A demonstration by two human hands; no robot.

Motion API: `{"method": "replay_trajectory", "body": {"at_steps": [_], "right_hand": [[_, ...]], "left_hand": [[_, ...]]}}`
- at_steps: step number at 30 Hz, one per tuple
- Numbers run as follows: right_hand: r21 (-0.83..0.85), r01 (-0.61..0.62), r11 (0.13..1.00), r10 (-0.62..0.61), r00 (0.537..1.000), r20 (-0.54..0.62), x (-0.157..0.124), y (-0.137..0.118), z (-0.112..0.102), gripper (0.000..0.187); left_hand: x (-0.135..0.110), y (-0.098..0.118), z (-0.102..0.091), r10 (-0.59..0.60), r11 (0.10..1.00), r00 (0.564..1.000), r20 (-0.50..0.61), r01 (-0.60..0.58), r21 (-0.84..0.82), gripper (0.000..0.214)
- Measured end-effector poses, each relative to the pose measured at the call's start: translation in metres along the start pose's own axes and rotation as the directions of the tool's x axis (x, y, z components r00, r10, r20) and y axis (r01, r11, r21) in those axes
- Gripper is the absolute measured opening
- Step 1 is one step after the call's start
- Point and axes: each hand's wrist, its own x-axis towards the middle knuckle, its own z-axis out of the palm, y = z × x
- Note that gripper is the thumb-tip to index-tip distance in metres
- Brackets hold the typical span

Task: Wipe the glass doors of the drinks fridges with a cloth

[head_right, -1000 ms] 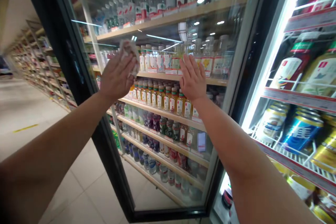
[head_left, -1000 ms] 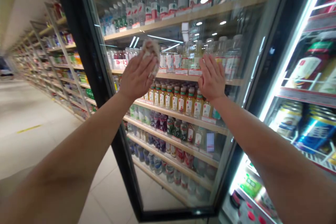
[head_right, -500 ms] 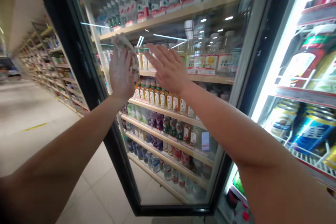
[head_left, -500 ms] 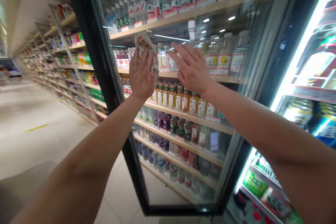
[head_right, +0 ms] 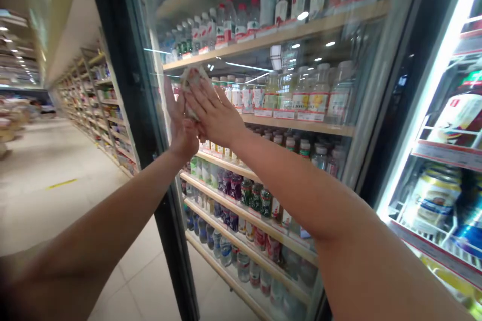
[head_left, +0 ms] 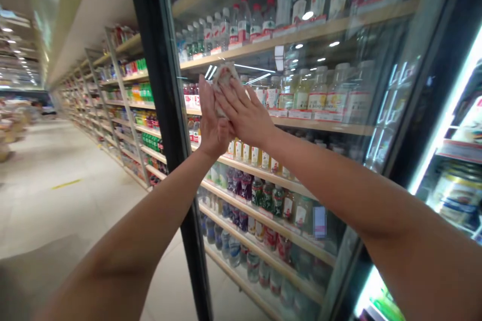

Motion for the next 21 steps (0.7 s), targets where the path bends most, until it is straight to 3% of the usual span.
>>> {"method": "replay_trajectory", "body": {"at_steps": [2,3,8,10,12,16,19,21], "right_hand": [[-0.015,0.008,1.0,-0.008,1.0,0.012,0.0,0.016,-0.01,0.058],[-0.029,0.003,1.0,-0.003,1.0,0.007,0.0,0.027,-0.016,0.056],[-0.055,-0.076,0.996,0.07,0.992,-0.106,-0.018,0.084,-0.035,0.055],[-0.028,-0.087,0.996,0.083,0.988,-0.134,-0.034,0.087,-0.033,0.054],[-0.001,-0.059,0.998,0.058,0.989,-0.136,-0.054,0.073,-0.025,0.052],[0.02,0.122,0.992,-0.12,0.991,-0.063,-0.085,0.044,-0.011,0.038],[-0.024,0.175,0.984,-0.176,0.984,-0.016,-0.082,0.063,-0.019,0.03],[-0.071,0.036,0.997,-0.043,0.994,-0.101,-0.071,0.093,-0.031,0.036]], "left_hand": [[0.004,-0.002,-0.007,-0.029,1.0,0.984,-0.175,0.028,-0.011,0.072],[0.006,-0.005,-0.01,-0.025,1.0,0.979,-0.201,0.025,-0.004,0.071],[0.028,-0.018,-0.021,0.025,0.988,0.997,-0.07,-0.014,0.154,0.056],[0.036,-0.02,-0.024,0.014,0.975,0.998,-0.058,-0.001,0.221,0.054],[0.042,-0.021,-0.027,-0.019,0.964,0.999,-0.038,0.028,0.263,0.054],[0.05,-0.029,-0.039,-0.069,0.949,0.997,0.034,0.055,0.31,0.055],[0.052,-0.039,-0.045,-0.085,0.945,0.994,-0.061,0.1,0.312,0.059],[0.052,-0.044,-0.046,-0.077,0.945,0.992,-0.104,0.106,0.311,0.064]]}}
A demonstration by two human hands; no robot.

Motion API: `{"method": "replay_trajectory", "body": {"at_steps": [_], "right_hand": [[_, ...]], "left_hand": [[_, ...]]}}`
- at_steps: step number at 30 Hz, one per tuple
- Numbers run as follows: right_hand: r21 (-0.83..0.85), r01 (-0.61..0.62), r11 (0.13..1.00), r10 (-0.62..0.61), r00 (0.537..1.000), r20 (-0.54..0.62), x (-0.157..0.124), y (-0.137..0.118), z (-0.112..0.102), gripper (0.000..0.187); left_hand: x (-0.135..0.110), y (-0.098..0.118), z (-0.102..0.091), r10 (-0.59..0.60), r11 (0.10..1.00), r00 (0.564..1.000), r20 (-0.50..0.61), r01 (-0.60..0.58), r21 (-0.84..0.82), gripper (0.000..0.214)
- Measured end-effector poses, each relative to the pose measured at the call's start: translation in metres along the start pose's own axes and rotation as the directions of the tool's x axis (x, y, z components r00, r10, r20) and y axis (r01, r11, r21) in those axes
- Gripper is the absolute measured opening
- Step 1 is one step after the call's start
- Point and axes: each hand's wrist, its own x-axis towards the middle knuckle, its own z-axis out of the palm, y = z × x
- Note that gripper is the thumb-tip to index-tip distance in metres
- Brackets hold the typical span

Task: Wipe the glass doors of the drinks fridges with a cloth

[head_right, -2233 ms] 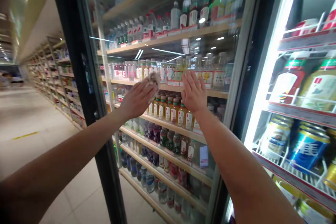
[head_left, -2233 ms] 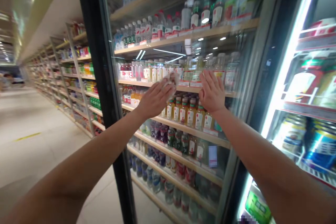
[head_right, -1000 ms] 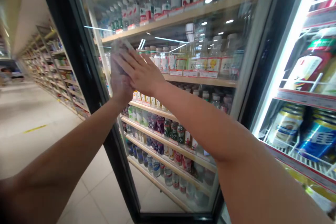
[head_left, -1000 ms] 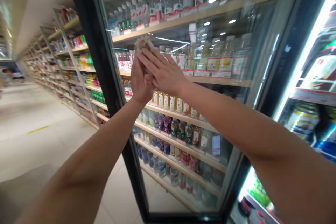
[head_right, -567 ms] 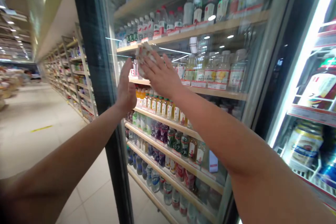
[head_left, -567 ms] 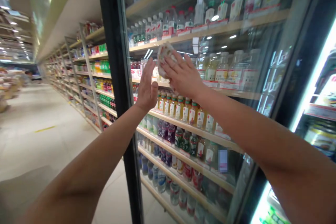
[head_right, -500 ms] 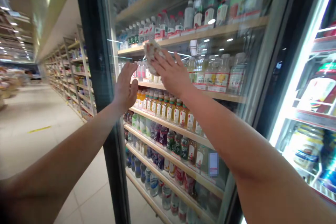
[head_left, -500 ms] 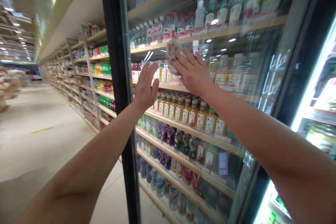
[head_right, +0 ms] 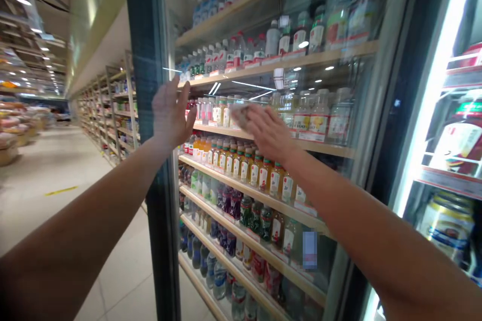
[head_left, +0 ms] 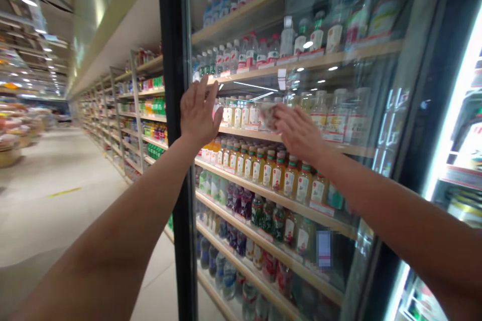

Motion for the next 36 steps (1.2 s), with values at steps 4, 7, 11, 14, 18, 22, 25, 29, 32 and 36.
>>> {"method": "replay_trajectory", "body": {"at_steps": [4,7,11,14,18,22,25,29,32,36], "right_hand": [[-0.019,-0.292,0.956,0.275,0.919,-0.283,0.018,0.042,-0.01,0.058],[-0.05,-0.191,0.98,0.175,0.959,-0.223,0.016,0.034,-0.008,0.063],[-0.04,-0.064,0.997,0.062,0.997,-0.056,0.011,0.029,-0.014,0.059],[-0.061,-0.164,0.985,0.161,0.985,-0.055,0.012,0.047,-0.022,0.058],[-0.068,-0.394,0.917,0.376,0.907,-0.19,0.012,0.042,-0.019,0.061],[-0.042,-0.079,0.996,0.078,0.997,-0.028,0.012,0.018,-0.009,0.054],[-0.004,-0.035,0.999,0.035,0.999,0.01,0.019,0.024,-0.011,0.054],[0.003,-0.327,0.945,0.323,0.934,-0.153,0.029,0.028,-0.011,0.055],[0.022,-0.163,0.986,0.164,0.984,-0.064,0.031,0.011,-0.005,0.055],[0.068,0.003,0.998,-0.006,0.999,0.043,0.032,0.009,-0.004,0.055]], "left_hand": [[0.0,-0.005,0.002,0.086,0.996,0.994,0.062,-0.086,0.005,0.068],[0.001,-0.005,0.002,0.101,0.995,0.993,0.068,-0.101,-0.004,0.069],[0.001,-0.005,0.003,0.085,0.996,0.994,0.072,-0.085,-0.011,0.07],[0.002,-0.003,0.002,0.07,0.997,0.991,0.111,-0.074,0.033,0.071],[0.003,0.001,-0.003,0.031,0.999,0.99,0.135,-0.036,0.031,0.07],[0.003,0.004,-0.005,0.005,1.0,0.991,0.136,-0.006,0.008,0.071],[0.002,0.004,-0.004,0.01,1.0,0.992,0.124,-0.007,-0.021,0.072],[0.001,0.003,-0.002,0.024,0.999,0.995,0.097,-0.021,-0.027,0.075],[0.001,0.002,-0.001,0.026,1.0,0.994,0.106,-0.026,-0.002,0.075],[0.003,-0.001,0.0,0.036,0.999,0.993,0.114,-0.037,0.004,0.073]]}}
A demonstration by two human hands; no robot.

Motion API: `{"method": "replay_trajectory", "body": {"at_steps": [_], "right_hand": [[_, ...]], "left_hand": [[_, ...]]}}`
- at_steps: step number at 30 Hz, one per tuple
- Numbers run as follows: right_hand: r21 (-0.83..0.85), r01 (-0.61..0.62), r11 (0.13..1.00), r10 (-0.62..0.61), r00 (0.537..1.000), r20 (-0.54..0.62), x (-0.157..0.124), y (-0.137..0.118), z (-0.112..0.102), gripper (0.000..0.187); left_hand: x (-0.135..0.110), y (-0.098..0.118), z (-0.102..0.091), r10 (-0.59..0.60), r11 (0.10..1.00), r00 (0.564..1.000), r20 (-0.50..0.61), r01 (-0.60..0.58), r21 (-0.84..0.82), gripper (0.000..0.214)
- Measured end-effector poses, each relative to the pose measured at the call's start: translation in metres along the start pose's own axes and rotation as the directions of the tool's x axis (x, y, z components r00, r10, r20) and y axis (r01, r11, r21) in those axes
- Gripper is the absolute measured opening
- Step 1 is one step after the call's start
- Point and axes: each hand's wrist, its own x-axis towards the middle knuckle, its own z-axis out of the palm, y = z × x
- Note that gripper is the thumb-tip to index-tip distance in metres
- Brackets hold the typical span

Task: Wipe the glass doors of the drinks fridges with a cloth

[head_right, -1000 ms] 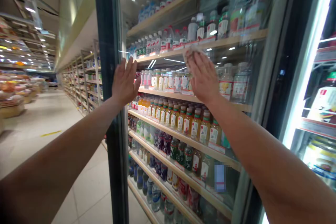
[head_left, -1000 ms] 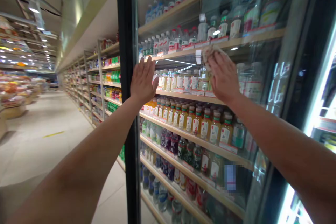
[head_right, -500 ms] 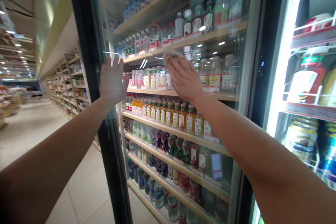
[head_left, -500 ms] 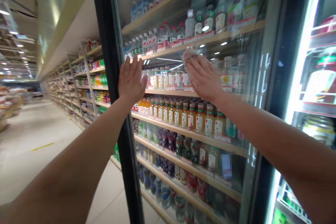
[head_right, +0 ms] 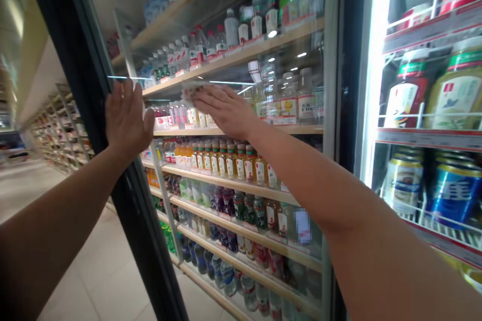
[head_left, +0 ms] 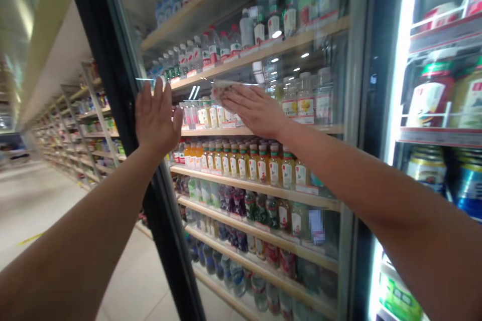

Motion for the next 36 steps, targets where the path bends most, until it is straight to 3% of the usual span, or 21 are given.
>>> {"method": "replay_trajectory", "body": {"at_steps": [3,5,8,10,11,13,15,16,17,18,19,21,23,25,27,28,29,30,32,34,36], "right_hand": [[0.001,-0.235,0.972,0.233,0.96,-0.156,0.001,0.016,-0.004,0.053],[-0.001,-0.301,0.954,0.293,0.929,-0.227,-0.001,0.021,-0.005,0.053],[-0.033,-0.066,0.997,0.061,0.991,-0.123,-0.006,0.019,-0.004,0.052],[-0.038,0.106,0.994,-0.107,0.994,-0.022,-0.009,0.019,-0.004,0.053],[-0.045,0.109,0.993,-0.11,0.994,-0.016,-0.01,0.022,-0.004,0.054],[-0.067,-0.079,0.995,0.07,0.991,-0.118,-0.011,0.029,-0.005,0.055],[-0.053,-0.372,0.927,0.342,0.895,-0.287,-0.011,0.036,-0.005,0.056],[-0.035,-0.458,0.888,0.42,0.841,-0.341,-0.011,0.037,-0.004,0.057],[-0.026,-0.481,0.876,0.441,0.823,-0.358,-0.011,0.037,-0.004,0.057],[-0.033,-0.439,0.898,0.404,0.852,-0.333,-0.011,0.037,-0.003,0.056],[-0.046,-0.338,0.94,0.314,0.91,-0.27,-0.012,0.036,-0.004,0.056],[-0.041,-0.053,0.998,0.05,0.996,-0.074,-0.014,0.038,-0.007,0.055],[-0.02,0.083,0.996,-0.082,0.996,0.037,-0.016,0.048,-0.014,0.056],[-0.042,-0.072,0.996,0.07,0.997,-0.042,-0.02,0.061,-0.021,0.056],[-0.049,-0.354,0.934,0.336,0.916,-0.218,-0.024,0.068,-0.024,0.057],[-0.043,-0.437,0.899,0.41,0.871,-0.272,-0.026,0.067,-0.024,0.058],[-0.042,-0.453,0.891,0.424,0.86,-0.286,-0.029,0.062,-0.022,0.058],[-0.05,-0.4,0.915,0.375,0.89,-0.257,-0.032,0.055,-0.019,0.058],[-0.058,-0.161,0.985,0.154,0.981,-0.114,-0.039,0.04,-0.014,0.056],[-0.04,0.006,0.999,-0.007,1.0,-0.014,-0.048,0.036,-0.013,0.055],[-0.052,-0.087,0.995,0.082,0.993,-0.09,-0.057,0.049,-0.016,0.054]], "left_hand": [[0.0,-0.002,0.001,0.015,1.0,1.0,-0.009,-0.015,0.006,0.071],[0.0,-0.004,0.001,0.02,1.0,1.0,-0.012,-0.02,0.011,0.07],[0.0,-0.006,0.002,0.015,1.0,1.0,-0.01,-0.015,0.012,0.071],[0.0,-0.007,0.004,0.012,1.0,1.0,-0.011,-0.012,0.01,0.071],[0.0,-0.007,0.004,0.012,1.0,1.0,-0.011,-0.012,0.011,0.071],[0.0,-0.008,0.005,0.012,1.0,1.0,-0.006,-0.012,0.011,0.072],[0.001,-0.008,0.007,0.008,1.0,1.0,0.002,-0.008,0.011,0.073],[0.001,-0.009,0.007,0.004,1.0,1.0,0.005,-0.004,0.011,0.073],[0.002,-0.009,0.008,0.0,1.0,1.0,0.01,-0.001,0.011,0.073],[0.002,-0.01,0.008,-0.003,1.0,1.0,0.016,0.003,0.012,0.074],[0.002,-0.01,0.009,-0.007,1.0,1.0,0.023,0.007,0.013,0.074],[0.003,-0.011,0.009,-0.012,1.0,0.999,0.032,0.012,0.014,0.075],[0.002,-0.01,0.009,-0.009,1.0,0.999,0.033,0.009,0.008,0.075],[0.001,-0.008,0.008,-0.003,1.0,1.0,0.016,0.003,-0.004,0.074],[0.0,-0.004,0.006,0.0,1.0,1.0,-0.001,0.0,-0.017,0.072],[-0.001,-0.003,0.004,-0.001,1.0,1.0,-0.005,0.001,-0.021,0.071],[-0.001,-0.001,0.003,-0.001,1.0,1.0,-0.005,0.001,-0.024,0.07],[-0.001,0.0,0.002,-0.001,1.0,1.0,0.0,0.001,-0.025,0.07],[-0.001,0.001,0.0,-0.004,1.0,1.0,0.008,0.004,-0.024,0.071],[0.0,0.003,-0.002,-0.007,0.999,1.0,0.008,0.007,-0.032,0.071],[0.0,0.004,-0.003,-0.009,0.998,1.0,0.007,0.009,-0.054,0.072]]}}
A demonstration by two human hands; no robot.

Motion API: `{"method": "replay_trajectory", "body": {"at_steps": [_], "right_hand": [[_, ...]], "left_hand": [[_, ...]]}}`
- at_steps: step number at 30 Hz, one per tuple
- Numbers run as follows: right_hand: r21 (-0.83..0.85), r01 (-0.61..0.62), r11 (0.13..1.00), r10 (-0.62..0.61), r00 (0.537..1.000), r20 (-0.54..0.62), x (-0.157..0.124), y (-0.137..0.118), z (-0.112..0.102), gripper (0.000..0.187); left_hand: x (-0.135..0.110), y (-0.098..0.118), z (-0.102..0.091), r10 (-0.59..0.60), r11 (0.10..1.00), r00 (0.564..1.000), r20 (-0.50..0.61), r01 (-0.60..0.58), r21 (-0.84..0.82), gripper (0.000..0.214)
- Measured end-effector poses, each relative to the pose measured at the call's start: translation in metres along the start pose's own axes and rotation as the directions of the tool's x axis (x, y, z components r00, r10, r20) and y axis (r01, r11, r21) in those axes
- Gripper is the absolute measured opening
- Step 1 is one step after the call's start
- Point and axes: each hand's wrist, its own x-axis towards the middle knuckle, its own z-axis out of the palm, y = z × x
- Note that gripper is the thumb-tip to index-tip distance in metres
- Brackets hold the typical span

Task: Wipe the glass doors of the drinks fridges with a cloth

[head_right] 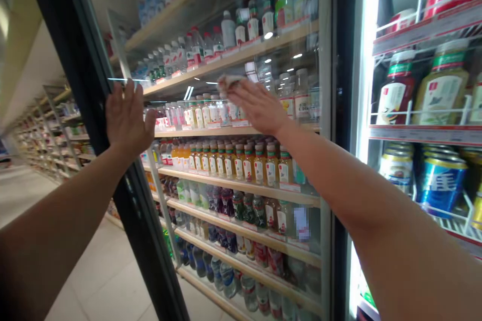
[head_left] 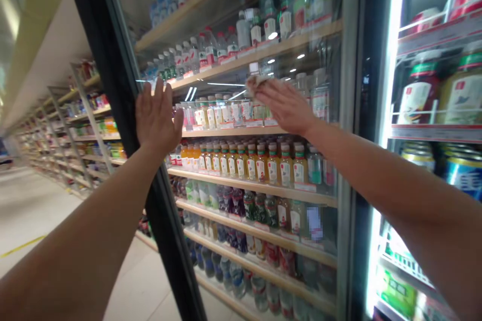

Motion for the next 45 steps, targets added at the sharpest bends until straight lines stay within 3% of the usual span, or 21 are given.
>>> {"method": "replay_trajectory", "body": {"at_steps": [1,3,5,8,10,13,16,18,20,22,23,25,28,29,31,33,35,38,41,43,45], "right_hand": [[-0.014,-0.14,0.99,0.138,0.985,-0.106,-0.003,0.01,-0.001,0.053],[0.007,-0.422,0.906,0.402,0.857,-0.321,-0.007,0.026,-0.003,0.055],[0.023,-0.52,0.854,0.486,0.78,-0.394,-0.01,0.028,-0.002,0.056],[-0.04,-0.259,0.965,0.247,0.951,-0.187,-0.009,0.009,0.0,0.055],[-0.039,-0.066,0.997,0.065,0.998,-0.026,-0.006,0.004,-0.002,0.055],[-0.049,-0.198,0.979,0.194,0.978,-0.082,0.002,0.017,-0.008,0.059],[-0.041,-0.442,0.896,0.421,0.875,-0.241,0.015,0.019,-0.003,0.06],[-0.072,-0.365,0.928,0.349,0.921,-0.17,0.024,-0.003,0.006,0.063],[-0.075,-0.094,0.993,0.096,0.995,0.018,0.032,-0.033,0.014,0.069],[-0.032,0.11,0.993,-0.104,0.982,0.159,0.043,-0.053,0.016,0.068],[-0.025,0.108,0.994,-0.103,0.981,0.167,0.05,-0.054,0.015,0.066],[-0.04,-0.092,0.995,0.094,0.993,0.064,0.068,-0.046,0.01,0.059],[-0.005,-0.393,0.92,0.389,0.912,-0.127,0.095,-0.035,0.008,0.052],[0.002,-0.384,0.923,0.381,0.915,-0.133,0.101,-0.039,0.011,0.053],[-0.015,-0.187,0.982,0.186,0.981,-0.046,0.104,-0.057,0.018,0.062],[-0.032,0.095,0.995,-0.092,0.991,0.097,0.098,-0.074,0.022,0.063],[-0.046,0.207,0.977,-0.195,0.963,0.188,0.087,-0.072,0.018,0.065],[-0.113,-0.059,0.992,0.072,0.991,0.117,0.066,-0.04,0.002,0.07],[-0.128,-0.367,0.921,0.364,0.93,-0.047,0.037,-0.026,-0.003,0.066],[-0.116,-0.329,0.937,0.331,0.944,-0.006,0.009,-0.045,0.006,0.065],[-0.034,-0.009,0.999,0.015,0.982,0.191,-0.021,-0.074,0.016,0.067]], "left_hand": [[0.0,0.001,-0.001,-0.001,1.0,1.0,-0.001,0.001,-0.015,0.072],[0.0,0.002,-0.001,0.001,0.999,1.0,-0.003,-0.001,-0.037,0.073],[-0.001,0.002,-0.001,0.006,1.0,1.0,-0.012,-0.006,-0.029,0.073],[-0.001,0.001,0.0,0.016,1.0,1.0,-0.022,-0.016,-0.002,0.071],[-0.001,0.001,0.0,0.017,1.0,1.0,-0.026,-0.017,-0.003,0.07],[0.0,0.002,0.0,0.011,1.0,1.0,-0.027,-0.011,-0.002,0.07],[0.0,0.003,0.0,0.012,1.0,1.0,-0.028,-0.012,0.01,0.071],[0.0,0.003,0.0,0.014,1.0,0.999,-0.031,-0.013,0.011,0.072],[0.0,0.003,0.0,0.018,1.0,0.999,-0.032,-0.017,0.011,0.074],[0.0,0.002,0.001,0.019,1.0,0.999,-0.037,-0.018,0.012,0.074],[-0.001,0.002,0.001,0.021,1.0,0.999,-0.041,-0.02,0.013,0.074],[-0.001,0.001,0.001,0.024,1.0,0.998,-0.052,-0.024,0.01,0.073],[-0.001,0.001,0.001,0.029,1.0,0.998,-0.061,-0.029,0.0,0.072],[-0.001,0.001,0.001,0.028,1.0,0.998,-0.061,-0.028,-0.005,0.071],[-0.002,0.0,0.001,0.027,1.0,0.998,-0.057,-0.027,-0.014,0.07],[-0.002,0.0,0.0,0.033,0.999,0.997,-0.064,-0.034,-0.013,0.069],[-0.004,-0.001,0.0,0.042,0.999,0.996,-0.08,-0.042,-0.005,0.068],[-0.006,0.001,0.0,0.028,1.0,0.992,-0.121,-0.029,-0.006,0.067],[-0.007,0.003,0.001,-0.008,1.0,0.988,-0.155,0.005,-0.02,0.062],[-0.008,0.004,0.002,-0.014,1.0,0.984,-0.176,0.011,-0.019,0.059],[-0.009,0.003,0.003,-0.01,1.0,0.979,-0.203,0.008,-0.014,0.057]]}}
